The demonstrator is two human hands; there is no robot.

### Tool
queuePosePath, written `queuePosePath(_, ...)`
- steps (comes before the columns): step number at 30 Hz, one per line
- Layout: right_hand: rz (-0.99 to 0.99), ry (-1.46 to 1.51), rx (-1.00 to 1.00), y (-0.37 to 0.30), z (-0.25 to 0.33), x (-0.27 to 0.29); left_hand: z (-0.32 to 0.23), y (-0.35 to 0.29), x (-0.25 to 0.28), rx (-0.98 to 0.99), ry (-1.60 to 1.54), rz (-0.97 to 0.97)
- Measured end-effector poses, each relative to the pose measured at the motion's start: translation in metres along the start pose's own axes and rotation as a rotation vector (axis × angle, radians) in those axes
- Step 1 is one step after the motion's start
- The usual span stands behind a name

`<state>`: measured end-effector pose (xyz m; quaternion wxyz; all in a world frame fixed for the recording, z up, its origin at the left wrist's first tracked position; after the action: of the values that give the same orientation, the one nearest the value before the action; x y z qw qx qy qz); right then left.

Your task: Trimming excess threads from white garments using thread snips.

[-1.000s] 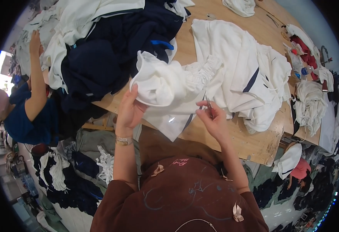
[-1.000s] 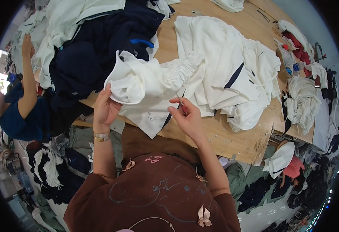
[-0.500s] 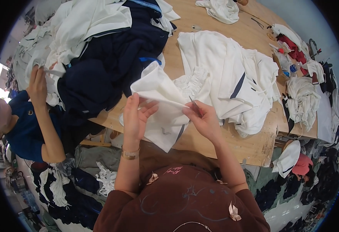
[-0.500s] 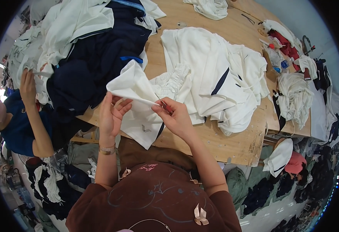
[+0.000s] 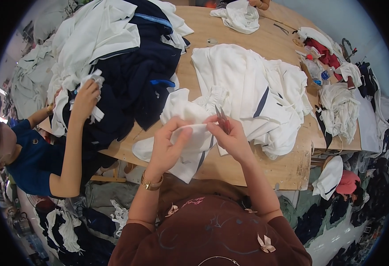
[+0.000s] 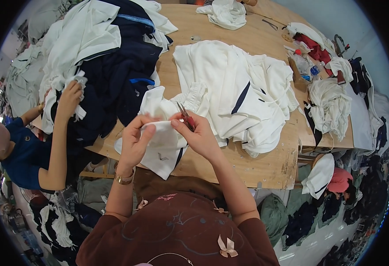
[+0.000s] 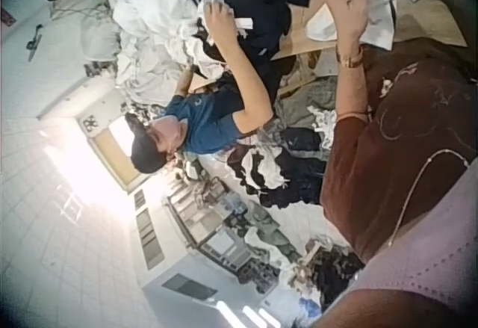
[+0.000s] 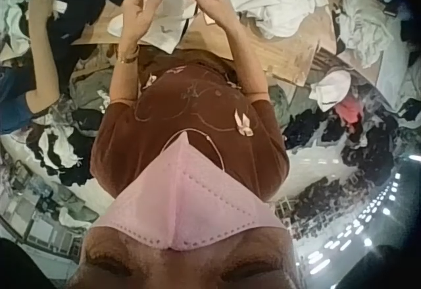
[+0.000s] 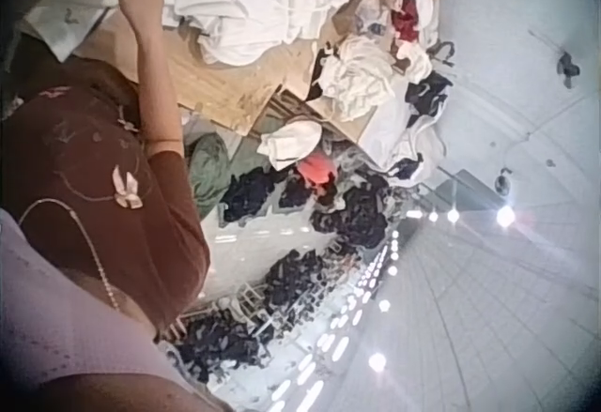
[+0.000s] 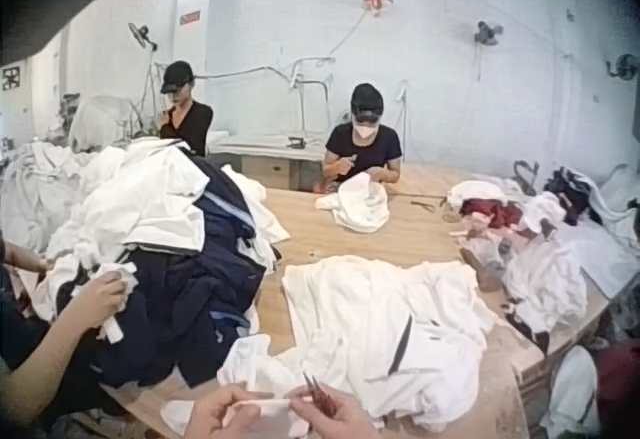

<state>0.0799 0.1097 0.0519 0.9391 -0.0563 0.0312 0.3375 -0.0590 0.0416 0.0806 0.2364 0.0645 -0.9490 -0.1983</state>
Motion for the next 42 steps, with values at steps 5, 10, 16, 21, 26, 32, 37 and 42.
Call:
queuePosePath(5, -0.200, -0.136, 0.190, -0.016, 0.013, 0.014, 0.023, -0.007, -0.001, 0.409, -0.620, -0.155)
queuePosePath(10, -0.211, -0.482, 0.303, -0.022, 0.010, 0.009, 0.036, -0.012, -0.007, 0.550, -0.832, -0.221)
queuePosePath(16, -0.183, -0.753, 0.400, -0.023, 0.009, -0.002, 0.040, -0.014, -0.007, 0.529, -0.843, -0.233)
queuePosePath(21, -0.178, -0.796, 0.429, -0.024, 0.009, -0.007, 0.039, -0.016, -0.008, 0.515, -0.825, -0.240)
queuePosePath(26, -0.158, -0.804, 0.415, -0.025, 0.010, -0.011, 0.039, -0.018, -0.007, 0.450, -0.705, -0.236)
queuePosePath(32, -0.163, -0.850, 0.468, -0.025, 0.019, -0.012, 0.032, -0.015, -0.004, 0.455, -0.640, -0.206)
queuePosePath(37, -0.183, -0.853, 0.505, -0.021, 0.014, -0.009, 0.036, -0.014, -0.007, 0.473, -0.640, -0.225)
queuePosePath(42, -0.316, -0.800, 0.454, -0.026, 0.016, 0.011, 0.048, -0.014, -0.014, 0.471, -0.693, -0.290)
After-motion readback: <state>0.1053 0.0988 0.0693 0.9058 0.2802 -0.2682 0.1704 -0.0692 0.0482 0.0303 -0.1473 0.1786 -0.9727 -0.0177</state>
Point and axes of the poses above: each hand's wrist, its own y-axis towards the middle knuckle, its own x-axis out of the back of the hand, z = x × y, the point moved 6 cm from there along y, towards the middle knuckle, and after that the axes turned 1 degree about -x, right-handed, at the moved point
